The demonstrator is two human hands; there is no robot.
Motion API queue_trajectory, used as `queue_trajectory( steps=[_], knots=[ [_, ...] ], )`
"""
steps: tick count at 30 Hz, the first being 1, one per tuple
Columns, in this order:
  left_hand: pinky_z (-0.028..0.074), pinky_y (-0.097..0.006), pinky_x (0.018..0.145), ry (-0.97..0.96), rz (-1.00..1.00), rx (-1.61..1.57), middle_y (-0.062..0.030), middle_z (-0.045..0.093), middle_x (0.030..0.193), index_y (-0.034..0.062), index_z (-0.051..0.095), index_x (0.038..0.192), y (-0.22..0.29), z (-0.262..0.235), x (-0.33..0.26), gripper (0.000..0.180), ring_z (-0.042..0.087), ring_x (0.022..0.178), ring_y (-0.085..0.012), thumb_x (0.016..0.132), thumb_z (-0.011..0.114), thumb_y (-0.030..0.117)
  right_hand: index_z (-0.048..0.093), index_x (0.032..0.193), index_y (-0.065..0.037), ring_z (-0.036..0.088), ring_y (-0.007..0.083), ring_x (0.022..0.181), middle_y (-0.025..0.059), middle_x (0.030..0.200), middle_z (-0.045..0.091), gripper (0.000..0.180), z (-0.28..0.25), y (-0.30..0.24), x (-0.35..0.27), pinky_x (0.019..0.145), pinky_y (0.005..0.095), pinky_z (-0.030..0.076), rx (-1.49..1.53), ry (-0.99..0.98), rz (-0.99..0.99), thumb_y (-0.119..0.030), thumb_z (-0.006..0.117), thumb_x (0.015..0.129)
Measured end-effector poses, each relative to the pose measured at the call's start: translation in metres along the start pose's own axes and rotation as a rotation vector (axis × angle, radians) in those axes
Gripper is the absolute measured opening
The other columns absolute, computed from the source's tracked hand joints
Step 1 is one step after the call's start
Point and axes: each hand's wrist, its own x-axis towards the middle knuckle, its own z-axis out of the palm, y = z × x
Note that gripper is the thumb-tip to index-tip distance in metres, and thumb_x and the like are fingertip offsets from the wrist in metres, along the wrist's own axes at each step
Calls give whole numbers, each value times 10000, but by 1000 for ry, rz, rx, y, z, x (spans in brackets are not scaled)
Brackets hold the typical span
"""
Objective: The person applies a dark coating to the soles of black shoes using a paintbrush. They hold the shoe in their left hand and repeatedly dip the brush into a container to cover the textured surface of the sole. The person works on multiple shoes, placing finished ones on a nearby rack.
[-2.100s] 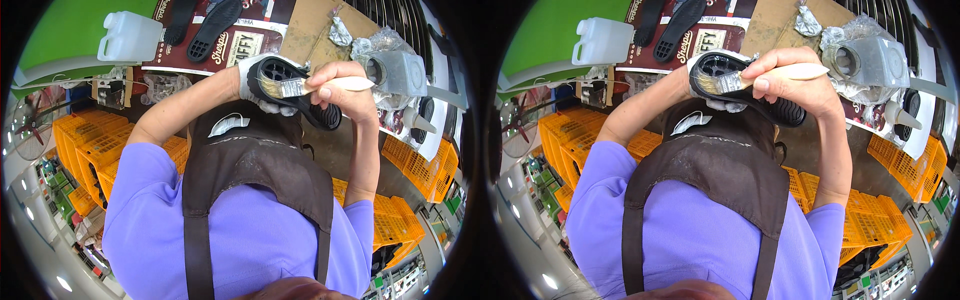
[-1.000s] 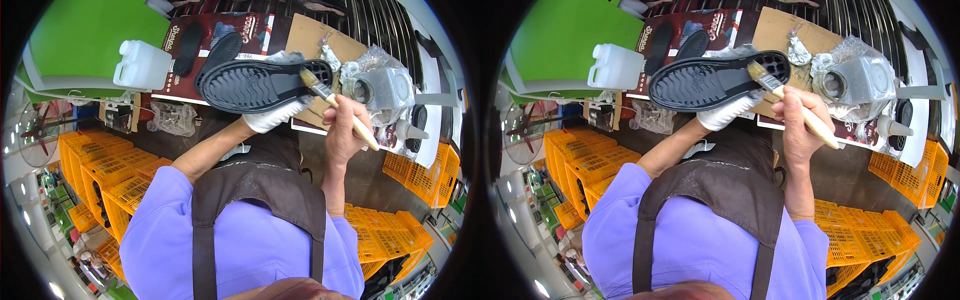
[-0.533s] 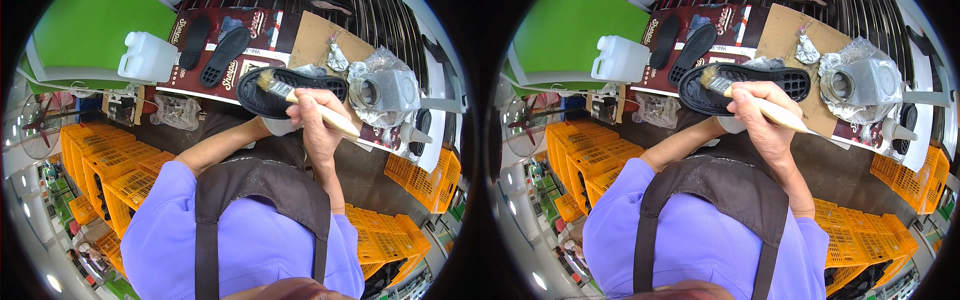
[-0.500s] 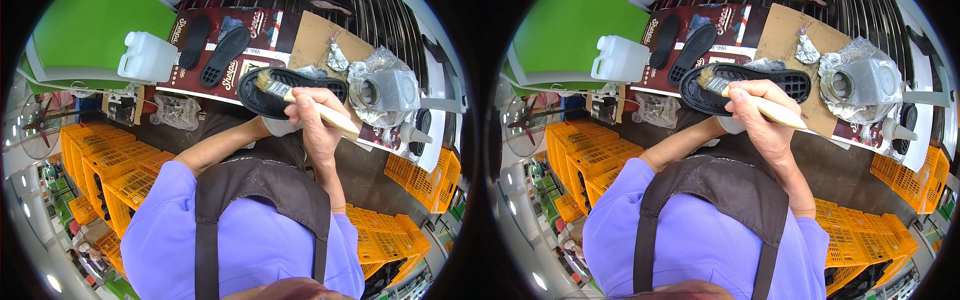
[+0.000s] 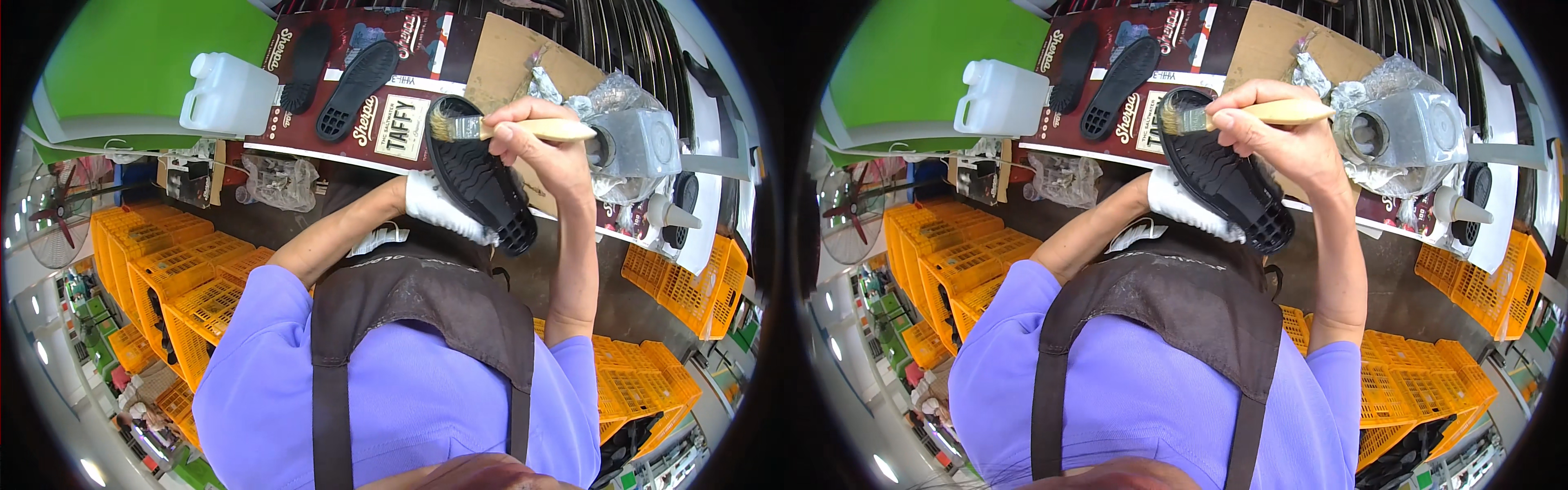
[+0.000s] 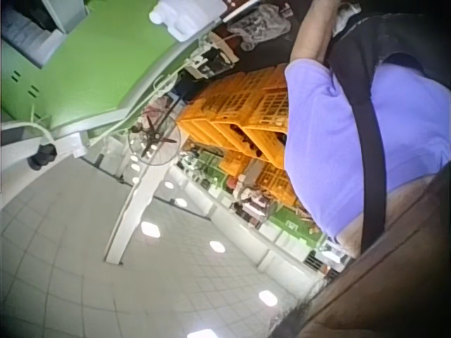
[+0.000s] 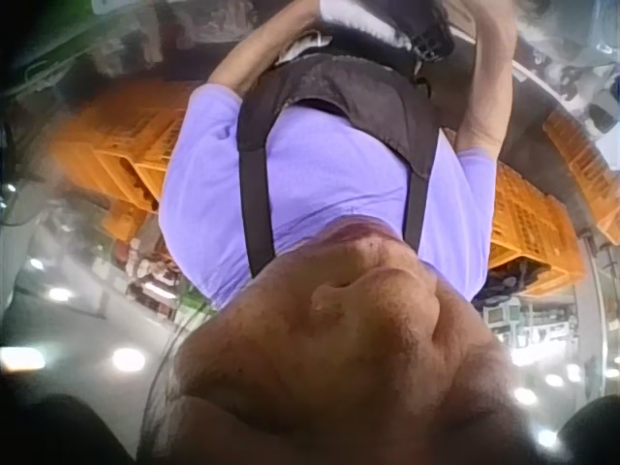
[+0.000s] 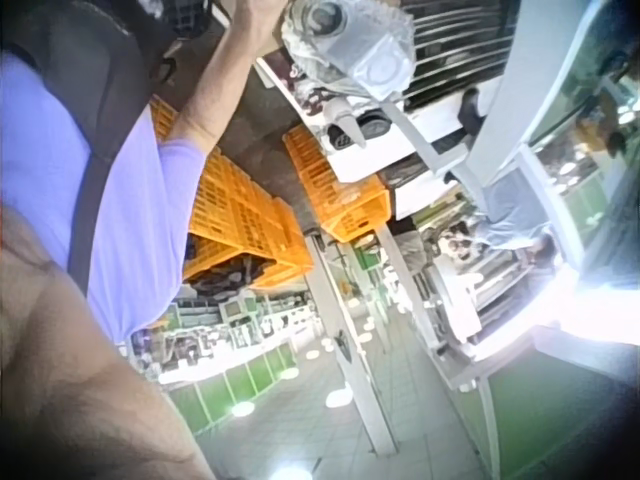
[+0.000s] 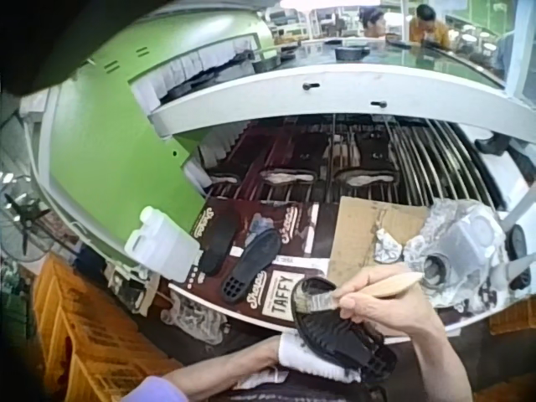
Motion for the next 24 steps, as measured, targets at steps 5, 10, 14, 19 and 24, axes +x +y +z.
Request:
queue_trajectory(
  steps=[5, 10, 14, 19, 24],
  knots=[
    [496, -313, 819, -143, 28, -290, -98, 604, 1018, -5, 516, 1118, 4, -13, 3, 623, 594, 923, -177, 591, 819, 132, 664, 861, -5, 584, 70, 608, 33, 686, 636, 236, -9, 5, 4, 524, 185, 471, -40, -27, 70, -230, 684, 790],
    [489, -298, 806, -190, -85, -344, -68, 601, 1003, 12, 511, 1133, 0, -30, -3, 549, 569, 921, -133, 666, 774, 133, 664, 851, 0, 583, 79, 595, 33, 673, 628, 219, -10, 12, -2, 514, 195, 470, -23, -67, 128, -211, 678, 790],
    [466, -265, 829, -193, -139, 84, -65, 584, 1054, -6, 451, 1207, 9, -42, -8, 528, 546, 946, -108, 756, 693, 126, 661, 838, 12, 571, 89, 571, 58, 652, 616, 203, -19, 16, -9, 493, 189, 448, 13, -182, 160, -183, 674, 781],
    [424, -355, 921, 285, -208, -657, -166, 537, 1161, -29, 375, 1283, -1, -30, -22, 615, 531, 1068, -233, 849, 541, 374, 639, 841, 16, 535, 64, 578, 43, 702, 599, 174, -43, 16, -23, 499, 179, 423, 108, 43, -26, -143, 650, 773],
    [507, -453, 772, 312, -72, -1040, -239, 555, 1074, -3, 397, 1267, -14, -23, -26, 622, 599, 924, -305, 913, 312, 501, 644, 939, -54, 556, 178, 656, 69, 752, 598, 168, -34, 25, -14, 567, 273, 433, -672, 195, -499, -45, 638, 771]
  ],
)
